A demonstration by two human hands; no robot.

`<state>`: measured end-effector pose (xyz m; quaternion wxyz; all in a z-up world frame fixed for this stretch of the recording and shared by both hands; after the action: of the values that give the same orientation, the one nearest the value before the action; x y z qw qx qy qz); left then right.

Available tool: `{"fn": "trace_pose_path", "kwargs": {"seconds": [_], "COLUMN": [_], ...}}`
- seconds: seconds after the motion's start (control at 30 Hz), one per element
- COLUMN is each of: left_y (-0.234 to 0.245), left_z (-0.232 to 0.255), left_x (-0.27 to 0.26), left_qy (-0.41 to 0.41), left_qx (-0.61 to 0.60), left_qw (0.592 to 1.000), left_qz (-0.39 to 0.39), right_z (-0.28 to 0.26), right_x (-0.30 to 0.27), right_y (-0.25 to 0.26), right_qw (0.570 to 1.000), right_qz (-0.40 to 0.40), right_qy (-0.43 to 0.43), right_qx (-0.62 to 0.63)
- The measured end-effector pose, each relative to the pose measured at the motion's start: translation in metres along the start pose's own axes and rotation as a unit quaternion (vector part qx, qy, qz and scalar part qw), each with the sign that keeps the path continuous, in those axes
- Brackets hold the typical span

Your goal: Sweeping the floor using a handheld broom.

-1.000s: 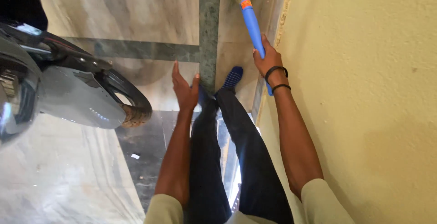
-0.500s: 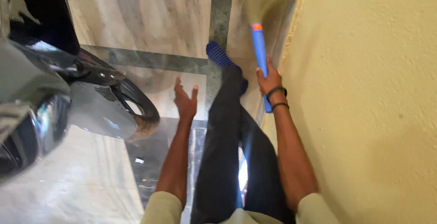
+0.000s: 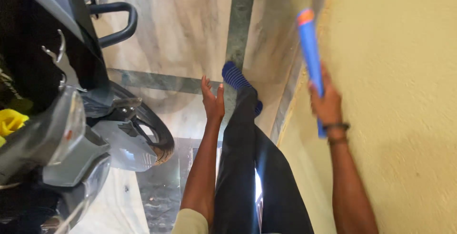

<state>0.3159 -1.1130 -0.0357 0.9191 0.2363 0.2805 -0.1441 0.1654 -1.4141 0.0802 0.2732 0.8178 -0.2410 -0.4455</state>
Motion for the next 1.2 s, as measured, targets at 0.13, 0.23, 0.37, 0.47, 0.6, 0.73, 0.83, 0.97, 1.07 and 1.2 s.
{"fn": "trace_pose_path", "kwargs": {"seconds": [0.13, 0.23, 0.37, 0.47, 0.6, 0.73, 0.83, 0.97, 1.07, 1.2], "left_y": [0.01, 0.023, 0.042, 0.05, 0.047, 0.045, 0.048, 0.054, 0.057, 0.053], "left_z": [0.002, -0.007, -0.042, -0.054, -0.044, -0.017, -0.014, -0.02, -0.031, -0.047], "left_x": [0.015, 0.024, 0.01, 0.011, 0.012, 0.011, 0.006, -0.002, -0.013, -0.029], "left_qy": [-0.003, -0.036, -0.019, -0.021, -0.006, -0.029, -0.081, -0.137, -0.12, -0.059], "left_qx": [0.035, 0.055, 0.086, 0.111, 0.142, 0.127, 0.131, 0.064, 0.065, 0.102], "left_qw": [0.999, 0.998, 0.996, 0.993, 0.99, 0.991, 0.985, 0.982, 0.984, 0.988], "left_qz": [-0.004, -0.004, -0.027, -0.036, -0.023, 0.003, 0.08, 0.116, 0.114, 0.099], "right_z": [-0.009, -0.038, -0.018, -0.031, -0.049, -0.062, -0.036, -0.021, -0.048, 0.005], "right_x": [0.151, 0.234, 0.236, 0.174, 0.067, -0.011, -0.043, -0.032, 0.009, 0.109], "right_y": [-0.022, -0.042, -0.099, -0.127, -0.122, -0.064, -0.037, -0.026, -0.054, -0.16], "right_qw": [0.969, 0.96, 0.972, 0.919, 0.884, 0.87, 0.904, 0.957, 0.995, 0.947], "right_qz": [-0.04, -0.069, -0.046, -0.091, -0.259, -0.267, -0.187, -0.08, -0.081, 0.051], "right_qy": [0.011, -0.034, 0.159, 0.21, 0.182, 0.195, 0.209, 0.185, 0.056, 0.312], "right_qx": [0.243, 0.27, -0.169, -0.32, -0.344, -0.365, -0.322, -0.207, 0.014, -0.061]}}
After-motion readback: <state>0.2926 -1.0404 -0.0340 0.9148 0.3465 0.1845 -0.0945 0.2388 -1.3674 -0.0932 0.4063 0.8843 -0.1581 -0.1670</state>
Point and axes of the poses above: each hand's wrist, its own x-axis towards the middle knuckle, its own y-axis out of the back of the hand, z = x × y, the point moved 1 cm from there along x, towards the middle knuckle, and after that the axes turned 6 degrees about -x, right-handed, at the moved point
